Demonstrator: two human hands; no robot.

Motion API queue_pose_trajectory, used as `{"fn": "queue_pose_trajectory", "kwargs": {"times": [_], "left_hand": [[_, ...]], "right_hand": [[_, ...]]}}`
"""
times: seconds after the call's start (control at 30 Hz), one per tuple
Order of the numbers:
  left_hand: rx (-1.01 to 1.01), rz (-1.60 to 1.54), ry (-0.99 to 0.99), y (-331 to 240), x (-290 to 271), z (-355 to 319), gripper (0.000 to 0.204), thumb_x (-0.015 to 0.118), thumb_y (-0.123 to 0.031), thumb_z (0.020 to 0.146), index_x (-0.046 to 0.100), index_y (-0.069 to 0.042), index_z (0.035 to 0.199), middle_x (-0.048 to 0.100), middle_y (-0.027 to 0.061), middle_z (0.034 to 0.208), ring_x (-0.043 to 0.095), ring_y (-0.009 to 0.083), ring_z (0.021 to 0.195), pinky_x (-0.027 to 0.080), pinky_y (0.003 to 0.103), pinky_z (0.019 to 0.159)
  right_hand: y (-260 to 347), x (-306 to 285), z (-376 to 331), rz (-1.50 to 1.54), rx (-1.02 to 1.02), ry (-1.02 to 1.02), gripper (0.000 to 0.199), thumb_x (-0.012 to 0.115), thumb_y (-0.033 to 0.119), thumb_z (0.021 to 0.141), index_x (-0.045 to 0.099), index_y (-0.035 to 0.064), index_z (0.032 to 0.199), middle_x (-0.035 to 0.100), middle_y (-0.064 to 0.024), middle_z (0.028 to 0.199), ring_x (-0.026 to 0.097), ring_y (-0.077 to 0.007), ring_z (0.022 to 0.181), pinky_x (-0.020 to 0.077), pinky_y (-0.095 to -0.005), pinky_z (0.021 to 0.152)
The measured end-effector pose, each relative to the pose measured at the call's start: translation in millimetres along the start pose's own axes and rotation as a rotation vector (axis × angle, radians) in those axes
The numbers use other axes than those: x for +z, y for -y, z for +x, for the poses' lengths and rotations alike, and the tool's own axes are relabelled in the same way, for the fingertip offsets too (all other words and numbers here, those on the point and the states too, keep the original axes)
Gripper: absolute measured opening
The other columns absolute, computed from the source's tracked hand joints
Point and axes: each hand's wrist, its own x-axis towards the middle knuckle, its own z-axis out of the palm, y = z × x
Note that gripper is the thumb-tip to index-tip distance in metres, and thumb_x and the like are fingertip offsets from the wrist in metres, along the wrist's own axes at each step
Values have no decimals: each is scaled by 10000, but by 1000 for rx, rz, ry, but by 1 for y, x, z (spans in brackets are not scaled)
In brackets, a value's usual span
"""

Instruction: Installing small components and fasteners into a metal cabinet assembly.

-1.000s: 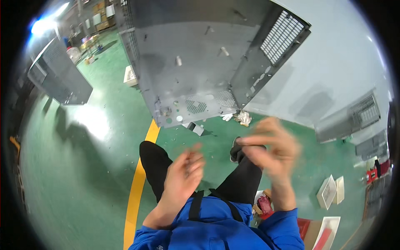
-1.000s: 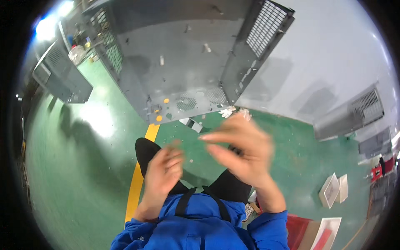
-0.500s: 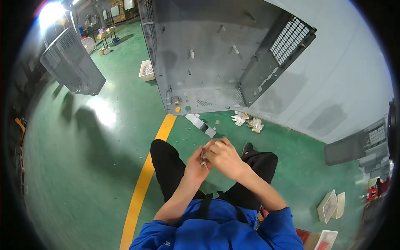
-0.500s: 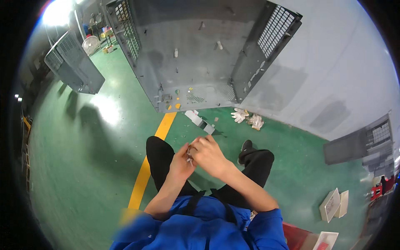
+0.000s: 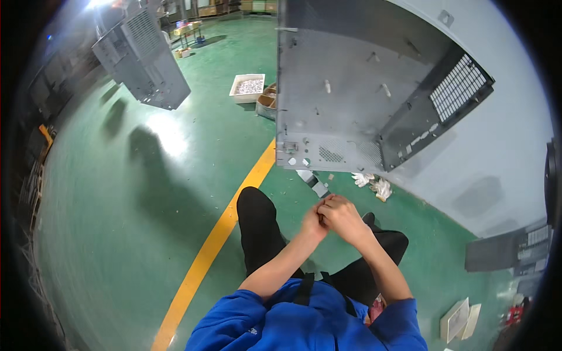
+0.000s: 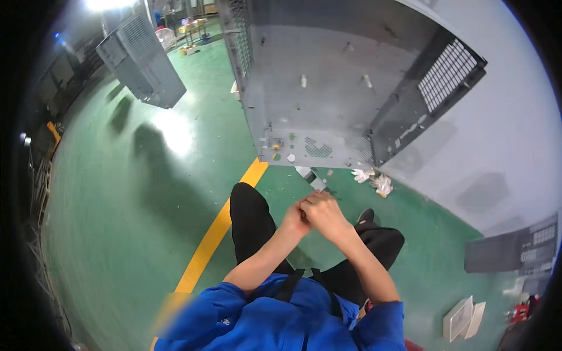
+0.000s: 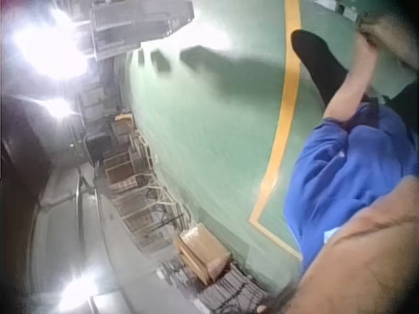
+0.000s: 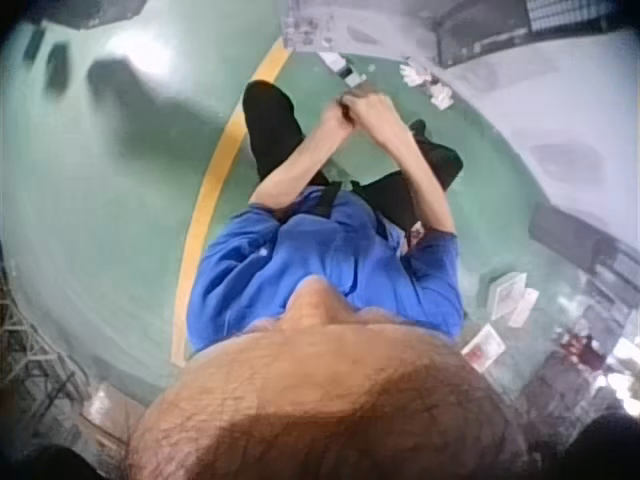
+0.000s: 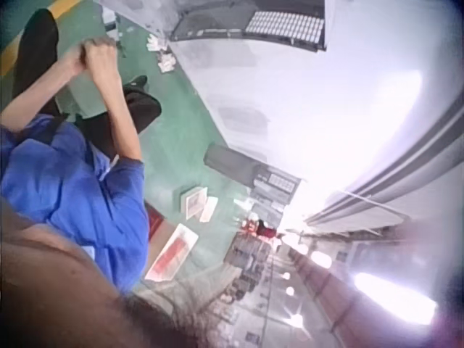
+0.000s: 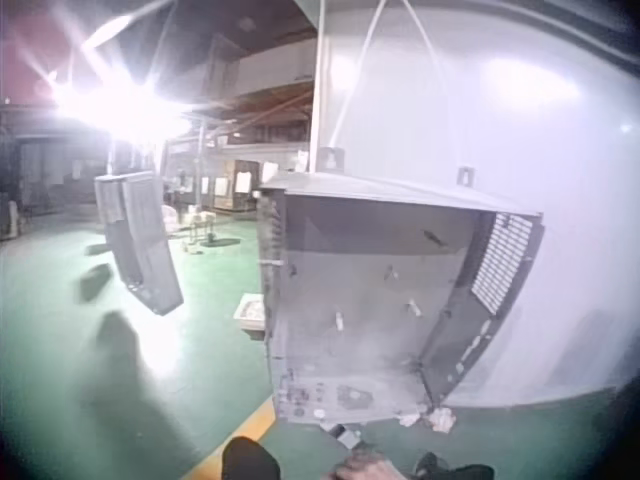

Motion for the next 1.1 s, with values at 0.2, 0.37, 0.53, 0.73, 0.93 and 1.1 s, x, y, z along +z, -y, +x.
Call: {"fn": "queue_pose_trajectory", "kwargs": {"times": [0.2,0.37,0.53,0.73,0.93,1.1], "left_hand": [[12,12,-29,-5,3,27,263,394,-151,926,578,-13,1053,608,56,1011,579,132,873,481,238,725],[99,151,29,-20,17,58,154,573,-184,857,588,-31,854,566,14,748,505,85,596,371,192,484],[151,332,73,-23,38,71,175,564,-211,858,562,-51,786,500,-9,676,356,51,457,242,195,392],[366,614,49,-4,43,69,197,530,-243,874,555,-58,813,465,-19,656,315,37,443,222,194,391],[500,683,-33,19,35,76,198,512,-243,868,549,-76,767,484,-9,639,343,47,441,231,211,396],[386,649,-57,10,39,98,291,498,-322,887,497,-69,743,479,-6,632,316,47,407,200,202,376]], "right_hand": [[-21,-13,5,54,59,11,164,598,-3,632,621,11,794,616,-130,776,601,-291,750,487,-365,694],[-49,-25,33,457,414,-270,117,618,-3,736,601,-5,851,633,-109,793,632,-214,733,487,-303,685],[-90,1,76,510,509,-583,86,646,6,733,605,-15,805,639,-89,746,638,-161,708,494,-277,657],[-114,17,83,494,455,-768,118,661,8,703,596,-25,796,635,-128,765,635,-216,677,493,-294,627],[-126,32,87,728,452,-840,135,664,15,708,620,-14,833,652,-112,748,630,-173,673,487,-279,624],[-142,34,87,625,407,-863,110,667,23,712,614,-10,802,646,-110,705,617,-152,631,475,-264,590]]}}
